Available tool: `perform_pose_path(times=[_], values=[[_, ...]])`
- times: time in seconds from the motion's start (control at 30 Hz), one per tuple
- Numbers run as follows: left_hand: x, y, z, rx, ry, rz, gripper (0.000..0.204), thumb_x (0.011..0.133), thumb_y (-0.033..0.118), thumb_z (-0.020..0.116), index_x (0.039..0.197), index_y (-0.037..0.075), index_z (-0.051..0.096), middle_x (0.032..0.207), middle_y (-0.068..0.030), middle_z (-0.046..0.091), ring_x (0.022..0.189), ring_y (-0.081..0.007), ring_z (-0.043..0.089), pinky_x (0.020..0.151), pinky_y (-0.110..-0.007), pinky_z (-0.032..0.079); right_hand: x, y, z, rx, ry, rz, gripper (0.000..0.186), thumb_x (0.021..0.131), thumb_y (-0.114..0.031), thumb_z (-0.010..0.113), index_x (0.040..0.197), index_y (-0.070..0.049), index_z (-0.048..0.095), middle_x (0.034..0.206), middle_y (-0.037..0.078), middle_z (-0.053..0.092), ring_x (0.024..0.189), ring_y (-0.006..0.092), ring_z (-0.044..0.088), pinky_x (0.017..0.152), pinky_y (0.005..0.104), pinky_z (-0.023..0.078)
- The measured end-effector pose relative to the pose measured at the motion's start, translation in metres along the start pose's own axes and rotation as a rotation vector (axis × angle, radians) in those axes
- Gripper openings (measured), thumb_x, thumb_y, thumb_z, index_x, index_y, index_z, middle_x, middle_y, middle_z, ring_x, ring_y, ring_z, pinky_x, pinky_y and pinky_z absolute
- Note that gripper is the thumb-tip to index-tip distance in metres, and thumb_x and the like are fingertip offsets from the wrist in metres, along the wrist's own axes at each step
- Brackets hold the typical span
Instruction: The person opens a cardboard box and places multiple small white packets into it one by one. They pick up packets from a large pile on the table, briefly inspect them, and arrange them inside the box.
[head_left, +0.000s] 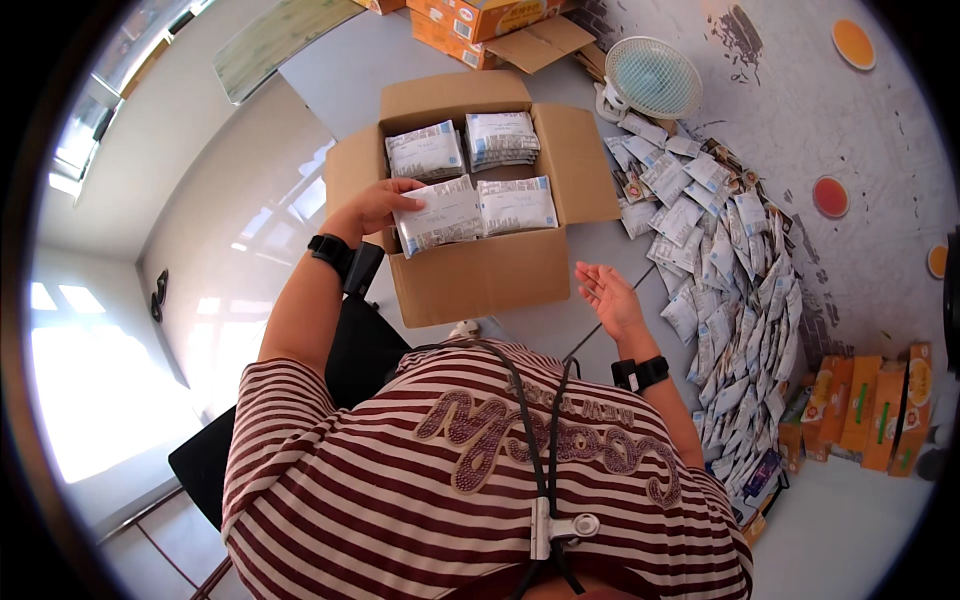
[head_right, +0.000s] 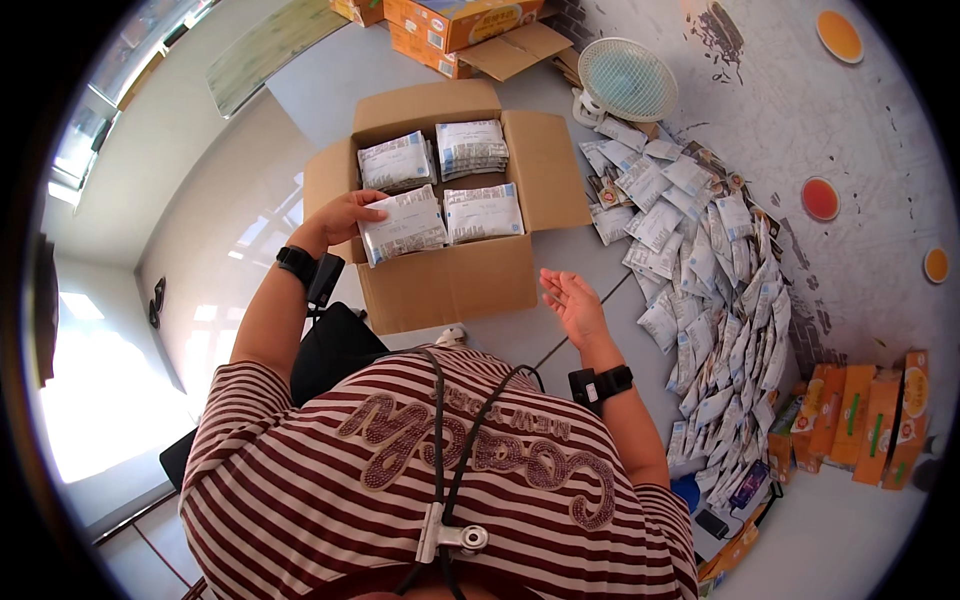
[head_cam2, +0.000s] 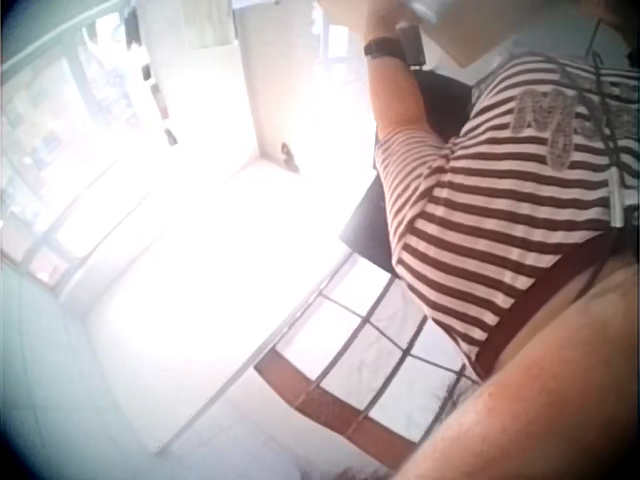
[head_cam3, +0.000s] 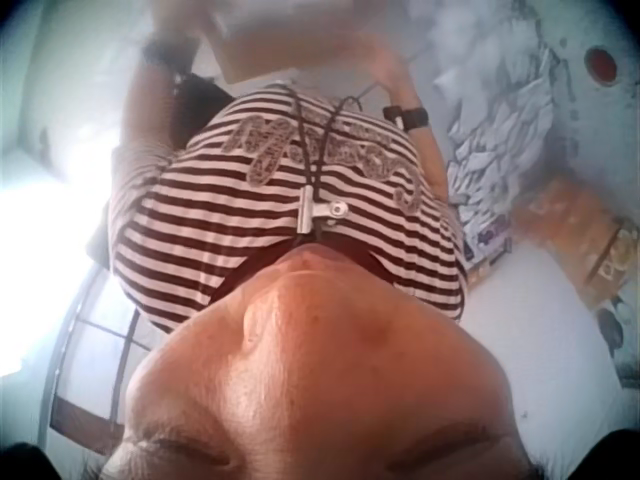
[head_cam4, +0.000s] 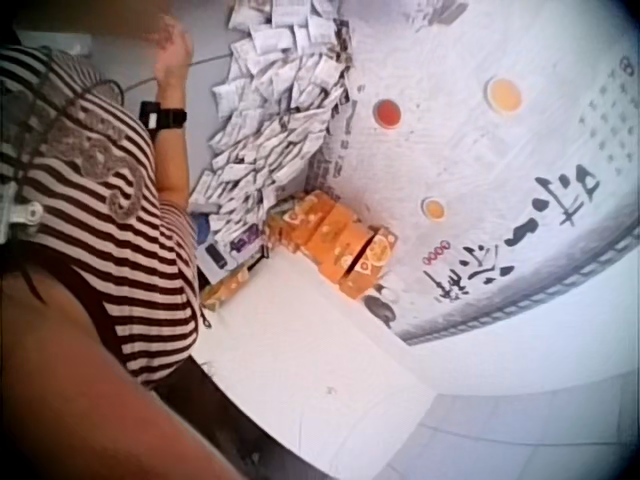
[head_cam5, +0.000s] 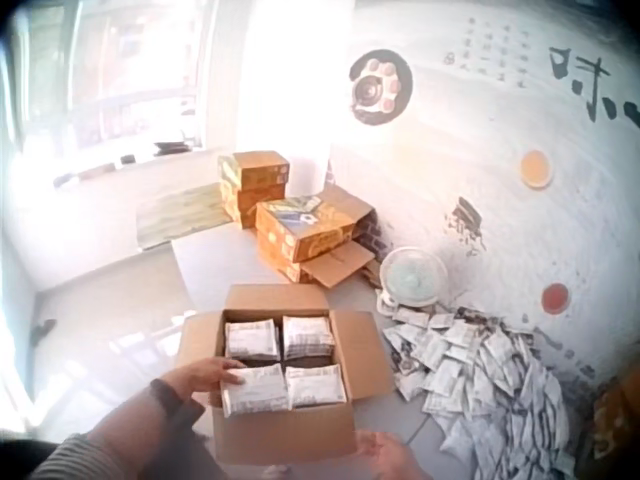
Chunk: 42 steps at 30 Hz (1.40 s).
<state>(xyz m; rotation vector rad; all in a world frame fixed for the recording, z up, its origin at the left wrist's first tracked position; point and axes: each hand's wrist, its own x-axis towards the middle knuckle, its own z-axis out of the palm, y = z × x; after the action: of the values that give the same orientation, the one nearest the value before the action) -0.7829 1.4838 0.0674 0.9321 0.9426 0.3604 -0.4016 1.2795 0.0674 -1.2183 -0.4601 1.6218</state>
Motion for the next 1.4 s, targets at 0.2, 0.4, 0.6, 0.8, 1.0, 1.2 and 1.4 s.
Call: perform_pose_path(times=[0.2,0.4,0.6,0.8,1.0,1.2,1.4], values=[[0.029,-0.002,-0.018,0.051,-0.015,-0.046,0.029,0.077,0.007,0.065,0.105,0.009,0.057,0.098,-0.0003,0.060,0.092,-0.0135,0.055,0.077,-0.030,0.044,0.034,0.000,-0.023,-0.064,0.258,-0.119,0.032,0.091,-0.024,0.047,0.114,-0.003,0.049,0.119,0.009,0.053,0.112,0.0164,0.047,0.087,0.0294,0.037],[0.041,-0.008,-0.013,0.598,0.035,0.106,0.028,0.075,0.007,0.065,0.101,0.003,0.059,0.097,-0.0049,0.061,0.091,-0.0154,0.055,0.077,-0.030,0.044,0.067,0.007,-0.026,-0.126,0.284,-0.070,0.038,0.087,-0.018,0.051,0.120,-0.002,0.047,0.121,0.008,0.053,0.113,0.0152,0.046,0.089,0.0327,0.033],[0.026,-0.016,-0.003,1.070,0.363,0.381,0.033,0.070,0.006,0.065,0.102,0.007,0.059,0.100,-0.0114,0.058,0.097,-0.0281,0.052,0.084,-0.036,0.044,0.087,0.010,0.000,-0.211,0.243,-0.013,0.044,0.084,-0.017,0.053,0.126,-0.006,0.043,0.120,0.006,0.053,0.112,0.0144,0.046,0.090,0.0357,0.031],[0.009,-0.029,-0.014,1.043,0.568,0.695,0.039,0.071,0.008,0.065,0.109,0.009,0.056,0.110,-0.0127,0.053,0.111,-0.0327,0.042,0.093,-0.040,0.037,0.085,0.019,0.024,-0.150,0.261,-0.029,0.047,0.084,-0.017,0.052,0.129,-0.010,0.040,0.125,0.003,0.048,0.114,0.0137,0.043,0.089,0.0329,0.033],[-0.037,-0.059,-0.048,0.753,1.090,0.553,0.046,0.077,0.014,0.062,0.120,0.008,0.048,0.117,-0.0166,0.049,0.115,-0.0329,0.040,0.096,-0.040,0.034,0.077,0.016,0.030,-0.257,0.053,-0.084,0.053,0.088,-0.023,0.053,0.135,-0.009,0.034,0.128,0.006,0.044,0.114,0.0136,0.042,0.090,0.0295,0.035],[-0.067,-0.125,-0.062,-0.328,1.069,0.171,0.048,0.084,0.026,0.058,0.124,0.005,0.041,0.117,-0.0161,0.050,0.109,-0.0283,0.047,0.093,-0.041,0.037,0.070,0.014,0.042,-0.527,-0.079,-0.092,0.050,0.090,-0.029,0.051,0.133,-0.007,0.037,0.131,0.006,0.042,0.118,0.0145,0.040,0.097,0.0274,0.031],[-0.085,-0.114,-0.025,-0.905,0.643,0.323,0.040,0.090,0.037,0.047,0.117,0.008,0.046,0.110,-0.0119,0.056,0.098,-0.0226,0.055,0.089,-0.036,0.042,0.064,0.012,0.038,-0.587,-0.123,-0.151,0.052,0.090,-0.030,0.051,0.133,-0.005,0.036,0.129,0.010,0.044,0.119,0.0151,0.040,0.098,0.0293,0.031]])
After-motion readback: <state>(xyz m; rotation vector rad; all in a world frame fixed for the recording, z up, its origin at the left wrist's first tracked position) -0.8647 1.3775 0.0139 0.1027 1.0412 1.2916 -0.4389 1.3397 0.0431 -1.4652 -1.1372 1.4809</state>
